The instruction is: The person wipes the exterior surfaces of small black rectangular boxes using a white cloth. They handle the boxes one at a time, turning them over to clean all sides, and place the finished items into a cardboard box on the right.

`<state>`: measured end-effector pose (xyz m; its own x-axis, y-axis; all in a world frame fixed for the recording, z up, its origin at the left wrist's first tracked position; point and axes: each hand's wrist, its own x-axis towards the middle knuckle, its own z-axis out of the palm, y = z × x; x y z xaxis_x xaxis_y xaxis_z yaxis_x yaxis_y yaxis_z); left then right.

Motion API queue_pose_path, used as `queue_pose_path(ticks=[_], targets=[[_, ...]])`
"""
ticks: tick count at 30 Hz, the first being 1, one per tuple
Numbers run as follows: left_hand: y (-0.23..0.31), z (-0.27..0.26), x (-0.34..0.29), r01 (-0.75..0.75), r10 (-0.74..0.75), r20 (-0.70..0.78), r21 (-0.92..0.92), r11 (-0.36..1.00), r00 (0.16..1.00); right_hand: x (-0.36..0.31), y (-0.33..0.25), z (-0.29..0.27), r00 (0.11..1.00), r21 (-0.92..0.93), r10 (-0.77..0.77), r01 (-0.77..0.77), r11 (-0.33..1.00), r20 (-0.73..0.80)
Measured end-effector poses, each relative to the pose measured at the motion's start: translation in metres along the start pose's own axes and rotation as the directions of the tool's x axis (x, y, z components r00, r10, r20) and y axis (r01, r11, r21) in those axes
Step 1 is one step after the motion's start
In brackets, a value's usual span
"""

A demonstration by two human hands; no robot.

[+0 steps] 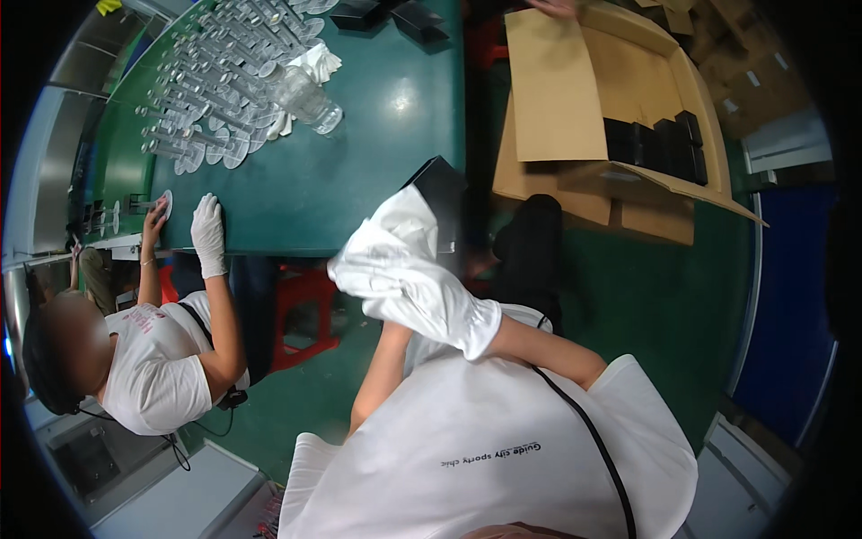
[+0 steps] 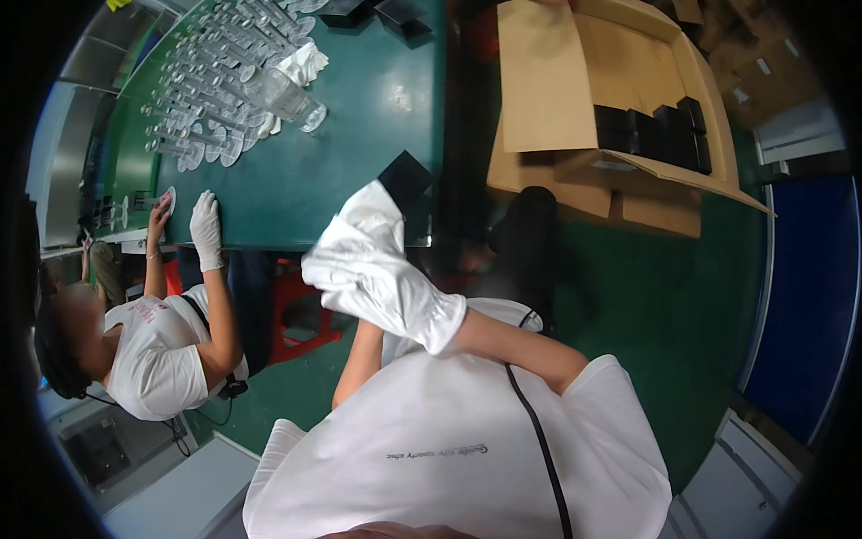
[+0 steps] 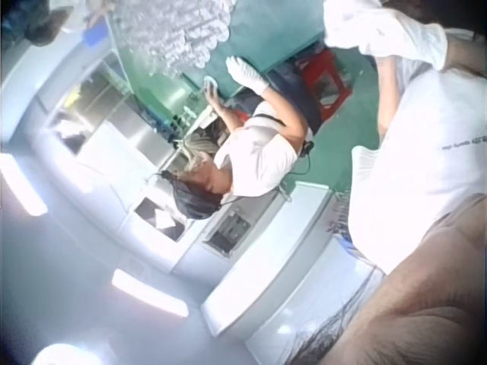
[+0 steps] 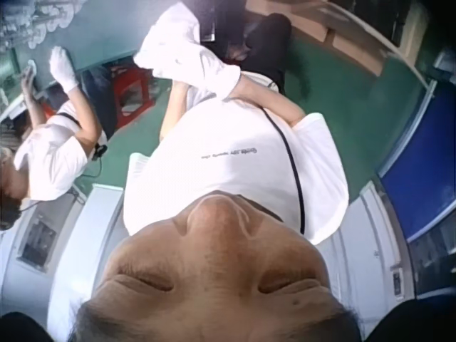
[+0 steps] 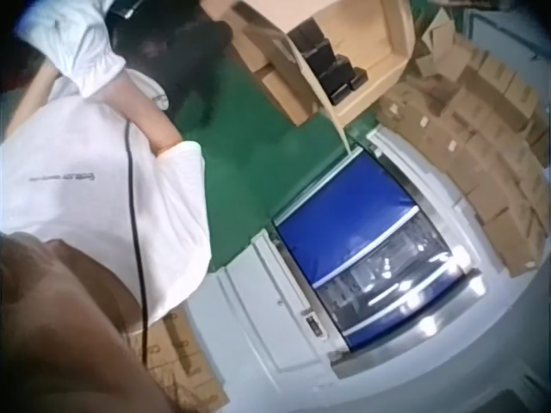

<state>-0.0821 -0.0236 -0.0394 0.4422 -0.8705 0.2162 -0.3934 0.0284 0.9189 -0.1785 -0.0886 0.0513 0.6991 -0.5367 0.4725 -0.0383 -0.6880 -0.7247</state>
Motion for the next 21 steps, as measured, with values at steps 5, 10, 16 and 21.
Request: queue_pose_path(ticks=[5, 10, 16, 21], targets=[[-0.118, -0.008, -0.041, -0.281, 0.305, 0.062, 0.592, 0.755, 0.950, -0.007, -0.013, -0.040, 0.984, 0.636, 0.130, -0.179, 0.750, 0.124], [0.030, -0.055, 0.098, 0.404, -0.524, -0.377, -0.354, 0.844, 0.764, -0.007, 0.001, -0.080, 0.799, 0.767, 0.510, -0.534, 0.356, 0.319], [0.008, -0.085, 0.099, 0.304, -0.491, -0.218, -0.560, 0.771, 0.843, -0.032, 0.030, -0.085, 0.768, 0.650, 0.619, -0.556, 0.518, 0.164], [0.002, -0.039, 0.097, 0.391, -0.508, -0.066, -0.557, 0.733, 0.859, -0.035, 0.036, -0.077, 0.736, 0.815, 0.652, -0.484, 0.319, 0.183]])
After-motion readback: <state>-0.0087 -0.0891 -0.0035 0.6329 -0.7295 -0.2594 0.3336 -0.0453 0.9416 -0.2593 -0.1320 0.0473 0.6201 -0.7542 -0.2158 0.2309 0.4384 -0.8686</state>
